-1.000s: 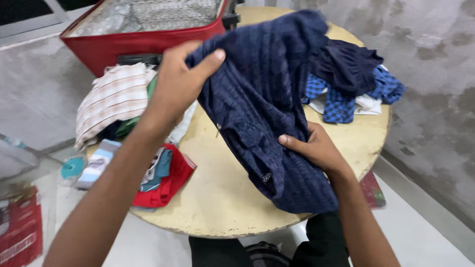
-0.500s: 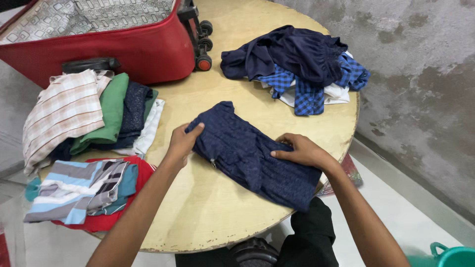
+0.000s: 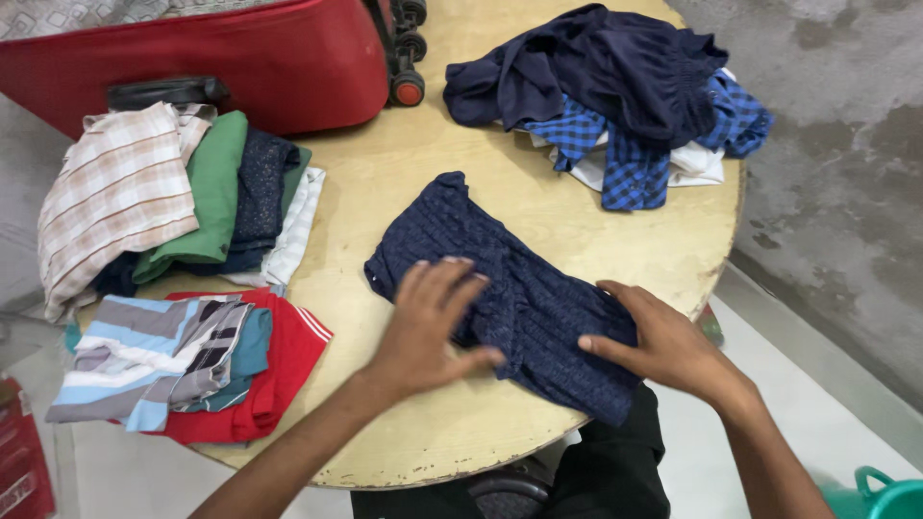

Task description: The person folds several pieces of clothing including shirts and shorts on a round table by hand and places them one at a time into an open red suitcase.

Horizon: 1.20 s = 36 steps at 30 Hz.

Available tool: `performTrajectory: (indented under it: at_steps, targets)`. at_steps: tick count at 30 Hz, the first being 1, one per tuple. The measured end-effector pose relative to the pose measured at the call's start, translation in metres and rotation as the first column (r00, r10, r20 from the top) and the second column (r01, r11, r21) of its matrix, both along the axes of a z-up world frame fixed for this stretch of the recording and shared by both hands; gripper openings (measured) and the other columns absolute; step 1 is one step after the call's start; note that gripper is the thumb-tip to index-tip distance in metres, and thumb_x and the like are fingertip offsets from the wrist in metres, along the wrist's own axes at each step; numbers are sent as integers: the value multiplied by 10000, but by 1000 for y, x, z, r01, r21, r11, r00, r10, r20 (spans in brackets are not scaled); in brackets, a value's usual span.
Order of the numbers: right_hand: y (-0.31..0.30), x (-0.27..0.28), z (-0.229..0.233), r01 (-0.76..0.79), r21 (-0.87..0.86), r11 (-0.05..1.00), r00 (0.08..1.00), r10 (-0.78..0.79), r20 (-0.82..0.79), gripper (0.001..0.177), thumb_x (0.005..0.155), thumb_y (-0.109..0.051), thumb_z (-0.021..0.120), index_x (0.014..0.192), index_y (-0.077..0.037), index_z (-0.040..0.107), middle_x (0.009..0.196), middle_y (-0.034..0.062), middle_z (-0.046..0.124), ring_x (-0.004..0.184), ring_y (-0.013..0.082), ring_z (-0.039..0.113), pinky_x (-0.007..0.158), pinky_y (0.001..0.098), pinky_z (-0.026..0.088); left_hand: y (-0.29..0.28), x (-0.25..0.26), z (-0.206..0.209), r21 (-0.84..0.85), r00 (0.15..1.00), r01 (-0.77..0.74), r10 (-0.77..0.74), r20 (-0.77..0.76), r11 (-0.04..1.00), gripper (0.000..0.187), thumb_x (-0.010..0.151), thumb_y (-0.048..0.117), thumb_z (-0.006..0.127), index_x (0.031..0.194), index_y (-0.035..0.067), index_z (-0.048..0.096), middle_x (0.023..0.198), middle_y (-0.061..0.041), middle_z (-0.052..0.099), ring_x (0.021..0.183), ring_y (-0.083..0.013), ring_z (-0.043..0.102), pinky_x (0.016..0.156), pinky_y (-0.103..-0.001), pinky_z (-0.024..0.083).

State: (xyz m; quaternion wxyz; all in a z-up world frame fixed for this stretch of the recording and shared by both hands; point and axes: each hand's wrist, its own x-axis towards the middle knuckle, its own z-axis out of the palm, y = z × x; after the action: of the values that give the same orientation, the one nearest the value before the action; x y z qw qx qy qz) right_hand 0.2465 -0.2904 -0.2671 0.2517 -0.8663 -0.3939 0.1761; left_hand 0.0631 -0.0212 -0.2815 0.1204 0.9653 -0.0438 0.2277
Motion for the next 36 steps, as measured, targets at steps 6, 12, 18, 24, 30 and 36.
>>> performTrajectory:
  at_steps: [6, 12, 18, 24, 30, 36]
  targets:
    - [-1, -20, 6, 107, -264, 959, 992, -120, -31, 1024, 766, -591, 806, 1579, -128, 389, 1382, 195, 579, 1223, 308, 650, 1020, 416, 543, -14, 15, 0, 94, 977, 157, -140, -162, 983, 921, 691, 527, 788, 1477, 157, 483, 1538, -225, 345, 1446, -449, 318, 1145, -670, 220]
    - [-4, -26, -1, 131, -88, 987, 991, -130, 15, 867, 765, -424, 814, 1488, -77, 486, 1320, 207, 623, 1151, 313, 669, 956, 426, 555, 1, 21, -18, 27, 973, 185, -180, -145, 982, 615, 707, 73, 731, 1310, 143, 629, 1512, -147, 474, 1424, -376, 422, 1162, -568, 332]
    - [-5, -25, -7, 217, 12, 976, 963, -213, -163, 702, 792, -329, 835, 1384, -71, 558, 1114, 163, 751, 988, 250, 771, 880, 377, 607, 32, 33, -17, -508, 999, -13, -8, -39, 861, 470, 788, -113, 554, 1216, 53, 655, 1277, -127, 689, 1172, -288, 691, 975, -322, 557]
    - [-21, 1, -26, 317, 274, 908, 940, -263, -216, 626, 758, -199, 834, 1334, -55, 634, 1052, 161, 780, 937, 213, 761, 807, 329, 618, 121, 56, -18, -812, 891, -137, 429, 149, 567, 285, 928, -73, 525, 1162, -10, 675, 1089, -117, 736, 1021, -152, 660, 941, -285, 524]
    - [-32, 49, -32, 492, 279, 825, 858, -406, -315, 672, 801, -185, 803, 1421, -78, 567, 1094, 179, 710, 870, 198, 733, 705, 334, 619, 203, 28, 19, -936, 814, 297, 463, 352, 190, 194, 975, -70, 547, 1144, 12, 596, 1109, -83, 670, 975, -171, 665, 892, -325, 567]
    - [-37, 82, -38, 373, 311, 874, 924, -381, -37, 675, 799, -193, 845, 1422, -98, 606, 1143, 170, 720, 793, 218, 681, 682, 352, 560, 223, -17, -13, -979, 798, 199, 573, 187, 43, 244, 930, -54, 519, 1132, -20, 651, 1077, -101, 715, 957, -212, 721, 872, -345, 605]
